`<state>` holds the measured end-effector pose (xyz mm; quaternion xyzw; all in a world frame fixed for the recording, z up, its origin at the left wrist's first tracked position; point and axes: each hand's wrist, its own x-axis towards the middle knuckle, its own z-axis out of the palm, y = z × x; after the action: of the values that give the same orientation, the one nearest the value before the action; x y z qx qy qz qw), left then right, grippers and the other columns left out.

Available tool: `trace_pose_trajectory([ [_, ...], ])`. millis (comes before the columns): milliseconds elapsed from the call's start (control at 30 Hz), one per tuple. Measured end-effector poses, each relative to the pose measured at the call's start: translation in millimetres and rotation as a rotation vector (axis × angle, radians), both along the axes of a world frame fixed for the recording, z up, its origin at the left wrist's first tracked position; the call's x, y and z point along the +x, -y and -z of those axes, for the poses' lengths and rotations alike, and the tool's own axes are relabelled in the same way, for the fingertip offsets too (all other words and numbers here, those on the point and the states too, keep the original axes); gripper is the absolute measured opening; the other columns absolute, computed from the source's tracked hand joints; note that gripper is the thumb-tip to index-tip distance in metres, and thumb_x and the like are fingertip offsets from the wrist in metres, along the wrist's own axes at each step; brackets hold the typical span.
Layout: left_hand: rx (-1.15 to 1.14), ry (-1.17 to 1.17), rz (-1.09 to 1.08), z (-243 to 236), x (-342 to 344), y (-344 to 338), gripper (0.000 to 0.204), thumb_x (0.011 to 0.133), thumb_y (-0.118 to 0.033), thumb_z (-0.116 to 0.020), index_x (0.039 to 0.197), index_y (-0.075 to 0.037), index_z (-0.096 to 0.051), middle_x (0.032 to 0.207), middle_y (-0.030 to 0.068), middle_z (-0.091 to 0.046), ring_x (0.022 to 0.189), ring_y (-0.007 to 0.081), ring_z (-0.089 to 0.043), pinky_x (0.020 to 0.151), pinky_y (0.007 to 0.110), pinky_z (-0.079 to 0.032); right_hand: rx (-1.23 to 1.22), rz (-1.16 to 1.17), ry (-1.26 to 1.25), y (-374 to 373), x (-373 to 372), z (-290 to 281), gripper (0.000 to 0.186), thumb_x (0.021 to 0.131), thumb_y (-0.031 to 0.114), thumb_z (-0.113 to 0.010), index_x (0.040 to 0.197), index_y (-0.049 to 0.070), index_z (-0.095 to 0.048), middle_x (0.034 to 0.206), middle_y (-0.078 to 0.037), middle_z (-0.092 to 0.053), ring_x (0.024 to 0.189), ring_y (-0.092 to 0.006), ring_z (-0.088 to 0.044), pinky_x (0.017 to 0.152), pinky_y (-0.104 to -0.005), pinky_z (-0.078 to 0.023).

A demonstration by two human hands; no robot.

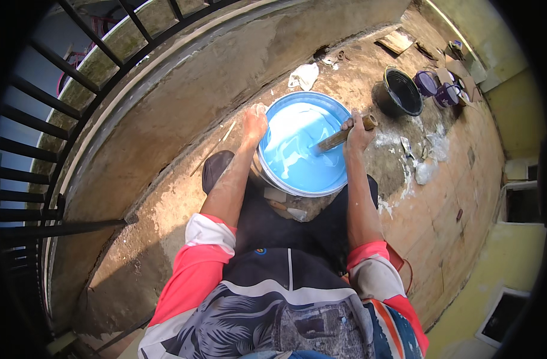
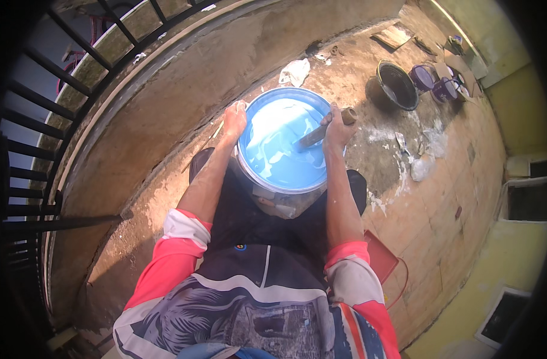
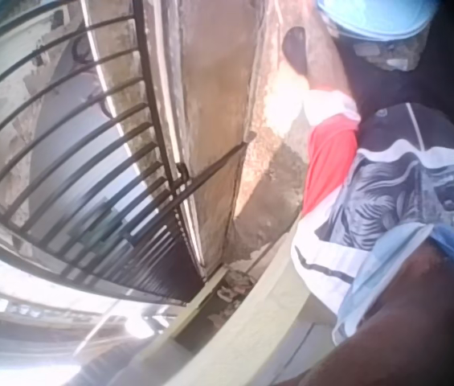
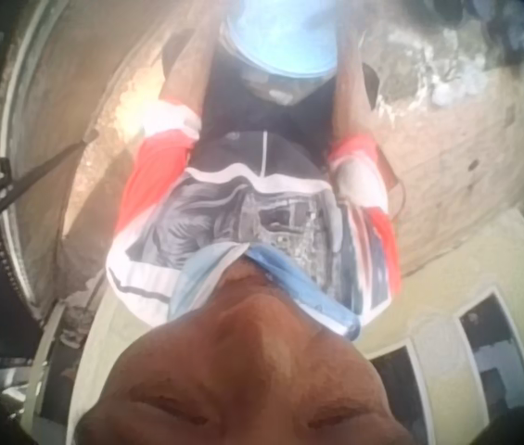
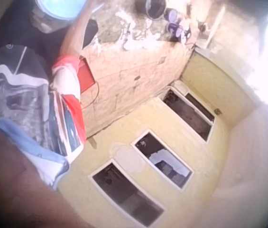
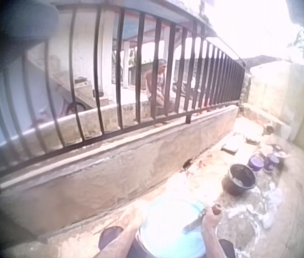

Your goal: The person sits on the ground and stirs light blue paint in a bucket using a wooden stick. They occasionally lift the stick to check consistency and add water from a black bucket before continuing to mix.

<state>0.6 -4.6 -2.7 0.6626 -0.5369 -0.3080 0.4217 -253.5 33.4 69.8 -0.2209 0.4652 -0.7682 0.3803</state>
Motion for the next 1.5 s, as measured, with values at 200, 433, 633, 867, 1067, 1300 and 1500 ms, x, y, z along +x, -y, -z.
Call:
trace_pose_trajectory([
  [200,-0.028,-0.035,-0.014,1.4,5.0,0.0,0.038,0.101,-0.026,-0.042,0.100,0.001,-0.069,0.100,0.0251,-0.069,0.099,0.0424,-0.065,0.088,0.047,-0.048,-0.089,-0.140,0.036,-4.2,-20.1,-104.2,0.018,0.091,0.004,-0.067,0.087,0.008,-0.050,0.065,-0.002,-0.047,0.052,-0.0138,-0.048,0.048,-0.0308,-0.043],
  [433,-0.081,-0.021,0.005,3.7,6.2,-0.2,0.038,0.101,-0.027,-0.043,0.096,0.000,-0.068,0.098,0.0250,-0.069,0.097,0.0439,-0.065,0.086,0.050,-0.048,-0.228,-0.245,0.010,-20.1,-62.8,-201.1,0.016,0.097,0.017,-0.063,0.090,0.009,-0.051,0.069,0.001,-0.041,0.060,-0.0125,-0.045,0.060,-0.0311,-0.042],
  [633,-0.066,-0.007,-0.006,11.6,6.7,7.3,0.038,0.100,-0.025,-0.042,0.099,0.003,-0.068,0.100,0.0248,-0.069,0.097,0.0411,-0.065,0.086,0.047,-0.047,-0.356,-0.182,-0.053,-24.6,-85.0,-242.6,0.013,0.099,0.016,-0.061,0.099,0.006,-0.052,0.071,0.000,-0.038,0.063,-0.0133,-0.043,0.064,-0.0331,-0.042],
  [867,-0.001,-0.022,-0.017,3.2,3.5,3.5,0.038,0.100,-0.025,-0.042,0.101,0.003,-0.069,0.101,0.0248,-0.070,0.098,0.0393,-0.066,0.087,0.046,-0.048,-0.409,-0.103,-0.054,-22.8,-119.0,-255.8,0.011,0.102,0.015,-0.055,0.100,0.006,-0.049,0.075,-0.002,-0.040,0.067,-0.0150,-0.044,0.067,-0.0368,-0.042],
  [1067,-0.043,-0.054,-0.022,2.6,2.2,2.7,0.041,0.101,-0.028,-0.041,0.095,0.000,-0.069,0.098,0.0246,-0.070,0.097,0.0422,-0.066,0.087,0.048,-0.048,-0.447,-0.102,-0.054,-27.2,-129.9,-268.3,0.015,0.101,0.014,-0.056,0.093,0.008,-0.044,0.073,-0.003,-0.041,0.065,-0.0164,-0.045,0.067,-0.0370,-0.042],
  [1300,-0.054,-0.060,-0.005,7.9,3.7,4.1,0.038,0.101,-0.027,-0.042,0.095,0.000,-0.068,0.096,0.0249,-0.069,0.096,0.0426,-0.065,0.086,0.049,-0.048,-0.445,-0.016,-0.030,-30.3,-128.2,-284.0,0.024,0.102,0.015,-0.056,0.081,0.011,-0.044,0.067,-0.002,-0.040,0.062,-0.0156,-0.043,0.067,-0.0359,-0.042],
  [1500,-0.062,-0.036,-0.011,10.9,5.8,5.3,0.039,0.102,-0.028,-0.042,0.095,0.001,-0.067,0.097,0.0254,-0.068,0.097,0.0435,-0.065,0.086,0.050,-0.048,-0.461,0.006,0.000,-31.5,-130.1,-282.4,0.024,0.102,0.015,-0.056,0.081,0.010,-0.044,0.067,-0.002,-0.041,0.062,-0.0159,-0.043,0.067,-0.0359,-0.041],
])
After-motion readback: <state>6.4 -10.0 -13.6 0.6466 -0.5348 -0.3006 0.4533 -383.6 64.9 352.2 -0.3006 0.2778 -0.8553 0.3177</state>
